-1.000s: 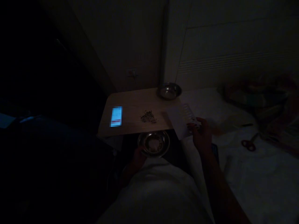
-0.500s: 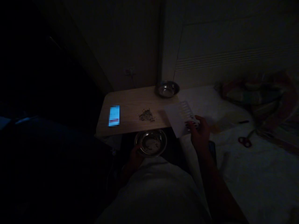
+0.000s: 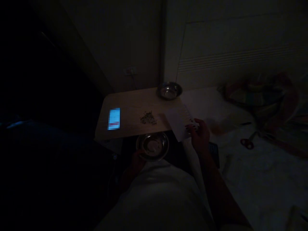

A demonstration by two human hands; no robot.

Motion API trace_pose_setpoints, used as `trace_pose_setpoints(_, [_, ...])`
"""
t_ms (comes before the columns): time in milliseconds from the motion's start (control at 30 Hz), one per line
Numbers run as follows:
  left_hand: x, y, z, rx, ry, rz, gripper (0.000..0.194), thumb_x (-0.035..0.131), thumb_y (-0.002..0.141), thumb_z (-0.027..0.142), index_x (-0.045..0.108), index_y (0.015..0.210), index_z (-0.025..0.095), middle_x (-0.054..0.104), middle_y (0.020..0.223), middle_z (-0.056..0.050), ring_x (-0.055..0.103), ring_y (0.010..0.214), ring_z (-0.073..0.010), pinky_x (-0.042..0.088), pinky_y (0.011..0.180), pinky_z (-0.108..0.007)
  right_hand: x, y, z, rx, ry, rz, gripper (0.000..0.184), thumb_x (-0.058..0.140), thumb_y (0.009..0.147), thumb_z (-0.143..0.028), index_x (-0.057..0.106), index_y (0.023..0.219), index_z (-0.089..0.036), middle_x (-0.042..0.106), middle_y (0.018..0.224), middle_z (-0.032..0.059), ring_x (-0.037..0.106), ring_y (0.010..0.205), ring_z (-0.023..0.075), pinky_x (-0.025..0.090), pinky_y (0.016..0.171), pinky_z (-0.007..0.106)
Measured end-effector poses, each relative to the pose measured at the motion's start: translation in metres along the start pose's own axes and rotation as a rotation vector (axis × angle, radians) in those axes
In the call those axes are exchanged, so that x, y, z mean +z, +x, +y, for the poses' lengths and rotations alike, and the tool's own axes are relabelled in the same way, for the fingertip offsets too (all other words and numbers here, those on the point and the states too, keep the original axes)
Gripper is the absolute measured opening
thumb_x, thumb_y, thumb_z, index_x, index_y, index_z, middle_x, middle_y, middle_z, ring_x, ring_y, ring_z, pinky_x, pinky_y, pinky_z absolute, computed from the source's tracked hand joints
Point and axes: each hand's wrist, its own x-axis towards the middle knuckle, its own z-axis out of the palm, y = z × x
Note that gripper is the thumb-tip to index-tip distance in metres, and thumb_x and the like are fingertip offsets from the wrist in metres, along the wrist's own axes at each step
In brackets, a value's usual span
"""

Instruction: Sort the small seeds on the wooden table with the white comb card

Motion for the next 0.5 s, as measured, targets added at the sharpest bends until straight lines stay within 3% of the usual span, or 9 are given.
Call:
trace_pose_setpoints(133, [0.004,-0.002,0.009,0.095,0.016,0.034,0.038,0.080,0.044,0.019,0.066,0.079,0.020,0.069,0.093,-0.004,0.061,0.092,-0.0266,0.044,0.089,-0.039,0.001,0.001,0.000,0.006,-0.002,-0.004,0.033,0.067,0.074,-0.039,0.057,0.100,-0.022,0.066,0.083,0.0017,0.063,0.066,0.0146,0.051,0.057,0.026])
trace_pose_setpoints(267, [0.004,-0.005,0.018,0.091,0.052,0.014,0.027,0.078,0.051,0.022,0.067,0.075,0.019,0.069,0.084,-0.005,0.061,0.087,-0.0265,0.044,0.088,-0.041,0.004,0.002,-0.001,-0.004,0.015,-0.008,0.033,0.066,0.075,-0.039,0.056,0.101,-0.022,0.066,0.081,0.0015,0.063,0.065,0.0144,0.051,0.057,0.026])
trace_pose_setpoints(367, [0.002,-0.007,0.020,0.097,0.064,0.044,0.032,0.079,0.047,0.019,0.068,0.077,0.019,0.068,0.091,-0.005,0.059,0.096,-0.0273,0.041,0.094,-0.040,0.006,0.001,-0.001,-0.014,0.009,-0.029,0.033,0.065,0.075,-0.041,0.056,0.101,-0.022,0.067,0.080,0.0015,0.063,0.063,0.0148,0.051,0.055,0.027])
trace_pose_setpoints(500, [0.002,-0.009,0.024,0.080,0.067,0.014,0.030,0.076,0.054,0.022,0.070,0.083,0.018,0.068,0.096,-0.006,0.059,0.098,-0.0269,0.041,0.094,-0.039,0.010,0.000,-0.004,-0.013,0.008,-0.061,0.032,0.065,0.076,-0.040,0.056,0.101,-0.023,0.067,0.081,0.0016,0.063,0.065,0.0146,0.051,0.056,0.026])
